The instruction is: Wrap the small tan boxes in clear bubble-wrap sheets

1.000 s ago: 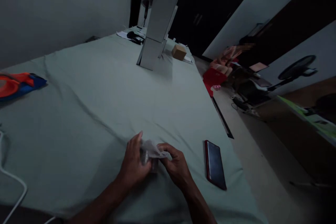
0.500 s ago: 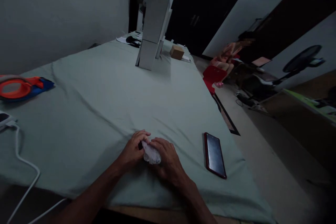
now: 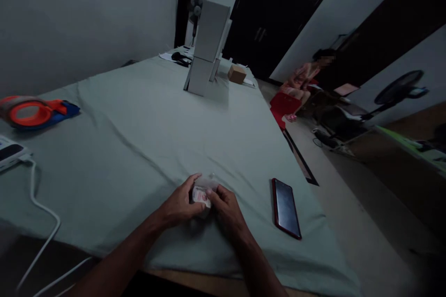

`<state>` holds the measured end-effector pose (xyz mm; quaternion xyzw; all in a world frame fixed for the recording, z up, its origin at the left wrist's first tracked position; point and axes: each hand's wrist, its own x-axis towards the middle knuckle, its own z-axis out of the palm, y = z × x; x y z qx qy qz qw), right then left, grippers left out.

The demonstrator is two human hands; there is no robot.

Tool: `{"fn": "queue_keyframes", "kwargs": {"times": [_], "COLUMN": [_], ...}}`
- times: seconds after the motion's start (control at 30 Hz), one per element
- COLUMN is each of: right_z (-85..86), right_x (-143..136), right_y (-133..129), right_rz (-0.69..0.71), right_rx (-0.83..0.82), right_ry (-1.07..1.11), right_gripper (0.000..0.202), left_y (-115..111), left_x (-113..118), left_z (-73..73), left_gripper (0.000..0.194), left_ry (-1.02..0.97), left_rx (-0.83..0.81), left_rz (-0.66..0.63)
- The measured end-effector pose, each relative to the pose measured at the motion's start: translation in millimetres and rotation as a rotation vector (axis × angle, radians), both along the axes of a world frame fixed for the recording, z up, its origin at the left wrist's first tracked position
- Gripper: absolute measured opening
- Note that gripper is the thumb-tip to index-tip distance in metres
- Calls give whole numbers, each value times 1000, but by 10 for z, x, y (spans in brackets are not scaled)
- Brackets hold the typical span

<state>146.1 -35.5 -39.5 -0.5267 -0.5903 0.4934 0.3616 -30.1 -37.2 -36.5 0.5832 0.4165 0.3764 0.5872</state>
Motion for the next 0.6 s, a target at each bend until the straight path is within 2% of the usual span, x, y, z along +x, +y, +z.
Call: {"fn": "queue_keyframes", "kwargs": {"times": [0.13, 0.37, 0.53, 0.6], "right_z": [44, 83, 92, 106], "right_x": [-10, 48, 102, 114], "right_y": [-54, -79, -102, -97], "right_rz": [-25, 17, 111, 138], "right_rx": [52, 85, 92, 104], "right_ry": [-8, 51, -41, -90], "right_gripper": [31, 32, 52, 54], "left_y": [-26, -18, -4, -2], "left_x": [38, 42, 42, 40], "left_z": [-7, -40, -52, -53], "left_gripper": [89, 83, 75, 72], "left_ry": [8, 32, 35, 61], "left_rx": [-30, 2, -7, -12], "left_rz": [22, 53, 93, 102]}}
